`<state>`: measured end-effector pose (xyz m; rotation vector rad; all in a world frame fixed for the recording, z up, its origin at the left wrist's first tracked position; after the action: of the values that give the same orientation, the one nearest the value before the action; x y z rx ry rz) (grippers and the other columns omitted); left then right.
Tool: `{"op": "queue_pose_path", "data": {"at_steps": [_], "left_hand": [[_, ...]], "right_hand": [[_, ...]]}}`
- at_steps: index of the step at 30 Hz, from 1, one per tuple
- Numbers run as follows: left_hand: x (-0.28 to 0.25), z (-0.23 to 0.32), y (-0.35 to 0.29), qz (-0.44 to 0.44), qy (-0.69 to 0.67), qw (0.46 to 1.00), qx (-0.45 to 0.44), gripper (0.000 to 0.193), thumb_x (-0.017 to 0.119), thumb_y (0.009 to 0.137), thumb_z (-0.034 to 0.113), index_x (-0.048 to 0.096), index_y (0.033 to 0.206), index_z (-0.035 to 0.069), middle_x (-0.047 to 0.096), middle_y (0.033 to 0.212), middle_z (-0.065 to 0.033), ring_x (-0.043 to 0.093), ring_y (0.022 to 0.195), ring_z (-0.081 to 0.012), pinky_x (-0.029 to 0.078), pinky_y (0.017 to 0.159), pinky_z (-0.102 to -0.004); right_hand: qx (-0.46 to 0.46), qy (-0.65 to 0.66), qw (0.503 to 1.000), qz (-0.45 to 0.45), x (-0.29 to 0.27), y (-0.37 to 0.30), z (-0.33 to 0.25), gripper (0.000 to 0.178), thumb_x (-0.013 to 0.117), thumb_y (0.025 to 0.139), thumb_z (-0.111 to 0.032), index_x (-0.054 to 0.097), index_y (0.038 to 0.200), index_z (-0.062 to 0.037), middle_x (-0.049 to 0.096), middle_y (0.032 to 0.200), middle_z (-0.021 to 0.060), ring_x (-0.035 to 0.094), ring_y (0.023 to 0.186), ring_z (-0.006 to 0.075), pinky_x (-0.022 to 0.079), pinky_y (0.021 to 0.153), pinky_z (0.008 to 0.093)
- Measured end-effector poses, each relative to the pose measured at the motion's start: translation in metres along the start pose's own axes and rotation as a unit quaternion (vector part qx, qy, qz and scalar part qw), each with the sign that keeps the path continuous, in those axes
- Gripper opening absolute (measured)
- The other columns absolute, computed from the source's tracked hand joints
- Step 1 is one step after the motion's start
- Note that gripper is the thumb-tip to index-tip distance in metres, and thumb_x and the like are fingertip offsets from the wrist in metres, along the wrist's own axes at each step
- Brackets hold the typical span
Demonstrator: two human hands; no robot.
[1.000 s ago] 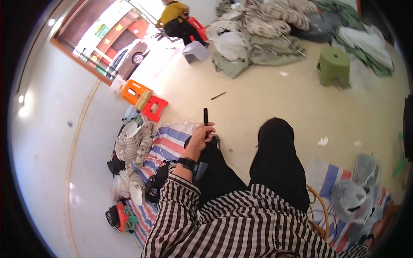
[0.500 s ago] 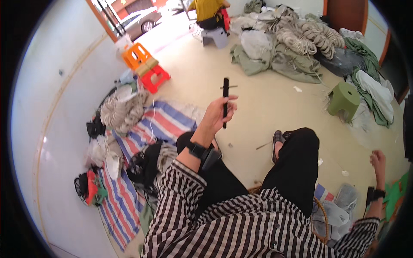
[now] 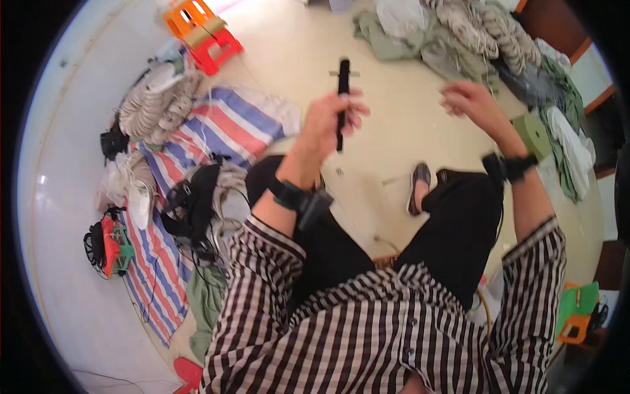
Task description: Assembling small plastic clips and buckles onto straps.
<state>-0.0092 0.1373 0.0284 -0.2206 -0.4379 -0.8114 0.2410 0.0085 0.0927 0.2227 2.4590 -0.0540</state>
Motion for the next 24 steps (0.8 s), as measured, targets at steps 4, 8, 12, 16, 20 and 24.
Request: {"op": "queue_pose_path", "data": {"at_steps": [4,8,12,16,20,24], "left_hand": [[-0.021,0.003,-0.001,0.022,0.035,0.999,0.026,0.032,0.046,0.084,0.013,0.049,0.109,-0.006,0.059,0.079,-0.012,0.045,0.051,-0.0073,0.028,0.039,-0.0176],[-0.027,0.006,-0.006,0.009,0.029,0.998,0.052,0.035,0.047,0.085,0.018,0.05,0.108,-0.008,0.06,0.081,-0.0121,0.043,0.051,-0.0069,0.026,0.039,-0.017],[-0.014,0.028,-0.023,-0.018,-0.032,0.999,0.02,0.036,0.044,0.086,0.019,0.049,0.108,-0.008,0.055,0.076,-0.0092,0.041,0.052,-0.0087,0.027,0.042,-0.0186],[-0.032,0.037,-0.027,0.062,-0.13,0.989,0.031,0.049,0.027,0.09,0.031,0.053,0.103,-0.008,0.059,0.07,-0.0164,0.046,0.044,-0.016,0.03,0.037,-0.0212],[-0.048,0.039,-0.03,0.12,-0.168,0.977,0.055,0.029,0.034,0.089,0.015,0.049,0.099,-0.008,0.046,0.057,-0.0055,0.038,0.044,-0.0108,0.03,0.042,-0.0219],[-0.058,0.053,-0.034,0.045,-0.2,0.978,0.044,0.038,0.039,0.086,0.016,0.038,0.113,-0.01,0.032,0.068,-0.0014,0.032,0.061,-0.0119,0.028,0.053,-0.0242]], "right_hand": [[0.028,-0.019,0.995,-0.097,0.09,0.056,0.021,0.023,0.053,0.082,-0.022,0.058,0.095,-0.0033,0.061,0.077,0.0048,0.057,0.063,0.0101,0.045,0.057,0.0227],[0.016,-0.176,0.973,-0.148,0.166,0.078,0.06,0.022,0.055,0.076,-0.017,0.059,0.093,-0.0032,0.061,0.075,0.0081,0.058,0.062,0.0154,0.046,0.056,0.0284],[0.126,-0.2,0.951,-0.198,0.212,0.075,0.109,0.02,0.048,0.069,-0.009,0.063,0.082,-0.0053,0.062,0.068,0.0111,0.06,0.061,0.0229,0.047,0.059,0.0339],[0.209,-0.178,0.937,-0.216,0.244,0.07,0.152,0.018,0.048,0.069,-0.008,0.063,0.078,-0.0048,0.062,0.066,0.0109,0.06,0.062,0.0235,0.047,0.059,0.0341],[0.157,-0.297,0.917,-0.217,0.282,0.078,0.173,0.019,0.048,0.069,-0.006,0.063,0.08,-0.0048,0.064,0.082,0.0154,0.062,0.078,0.0291,0.049,0.068,0.0385],[0.184,-0.298,0.908,-0.228,0.308,0.082,0.176,0.02,0.049,0.069,-0.004,0.063,0.084,-0.0028,0.062,0.091,0.0175,0.06,0.086,0.0324,0.048,0.073,0.0411]]}}
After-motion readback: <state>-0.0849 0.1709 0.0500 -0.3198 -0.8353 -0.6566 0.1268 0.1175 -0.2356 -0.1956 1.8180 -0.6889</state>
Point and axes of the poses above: each hand's wrist, its own y-axis towards the middle knuckle, its own x-axis out of the palm, z = x × y, the point moved 3 cm from there along y, towards the middle knuckle
